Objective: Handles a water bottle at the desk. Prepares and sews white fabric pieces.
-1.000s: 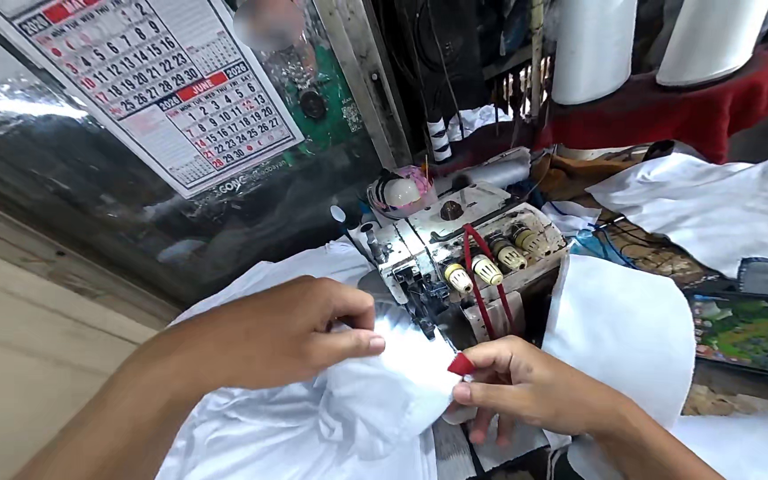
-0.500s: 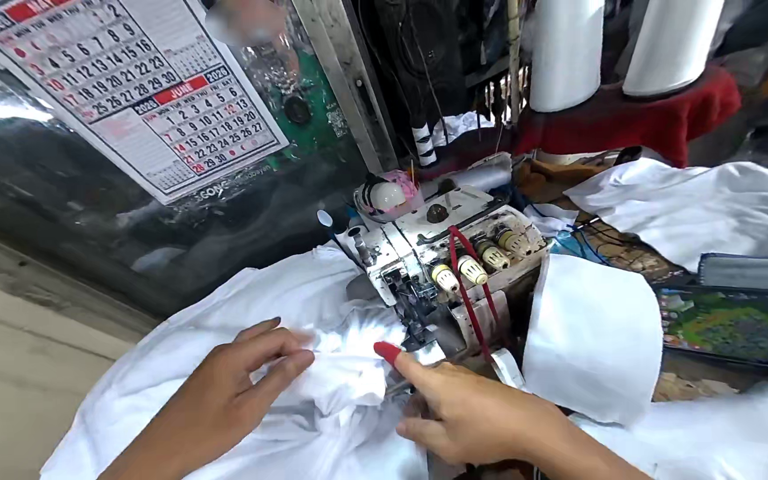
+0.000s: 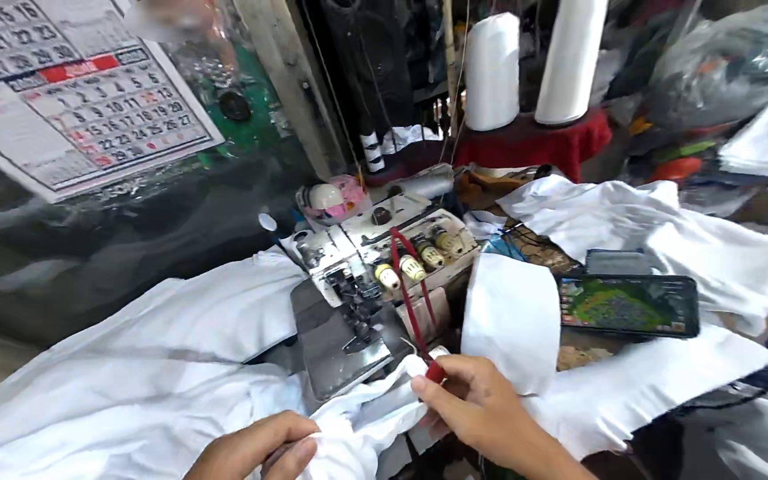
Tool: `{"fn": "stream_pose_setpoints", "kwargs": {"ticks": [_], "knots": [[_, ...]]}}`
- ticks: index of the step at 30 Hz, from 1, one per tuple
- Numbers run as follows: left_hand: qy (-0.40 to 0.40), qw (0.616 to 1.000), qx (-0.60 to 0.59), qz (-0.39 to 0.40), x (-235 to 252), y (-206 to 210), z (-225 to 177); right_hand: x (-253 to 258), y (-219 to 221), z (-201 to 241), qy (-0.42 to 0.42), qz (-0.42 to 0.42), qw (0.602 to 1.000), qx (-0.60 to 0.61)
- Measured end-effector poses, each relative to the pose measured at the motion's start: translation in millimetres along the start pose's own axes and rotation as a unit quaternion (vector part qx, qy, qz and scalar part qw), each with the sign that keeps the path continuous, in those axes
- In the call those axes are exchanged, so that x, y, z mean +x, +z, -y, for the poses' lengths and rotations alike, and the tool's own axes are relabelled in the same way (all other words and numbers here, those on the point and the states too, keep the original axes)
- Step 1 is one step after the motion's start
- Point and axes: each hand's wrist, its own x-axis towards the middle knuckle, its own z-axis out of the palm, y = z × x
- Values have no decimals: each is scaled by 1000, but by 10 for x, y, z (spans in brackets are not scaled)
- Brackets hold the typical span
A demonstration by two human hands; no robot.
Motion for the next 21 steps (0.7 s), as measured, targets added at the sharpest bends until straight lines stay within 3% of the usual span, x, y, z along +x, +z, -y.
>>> {"fn": "stream_pose_setpoints", "kwargs": {"ticks": [3,8,11,15,18,21], "knots": [[13,1000,12,-19,18,173,-132,11,154,148,56,-77,995,-17],[36,997,58,-26,16,426,-136,-69,78,-204,44,-24,998,49],[39,998,56,-12,4,507,-292,-129,110,-244,-6,-45,999,10],[53,995,83,-24,-14,588,-426,-214,173,-262,-149,-61,982,-95],[59,992,52,-99,-11,772,-430,-270,214,-299,-169,-62,977,-118],[60,980,59,-178,41,1032,-173,-312,190,-374,-192,-56,961,-189]]}}
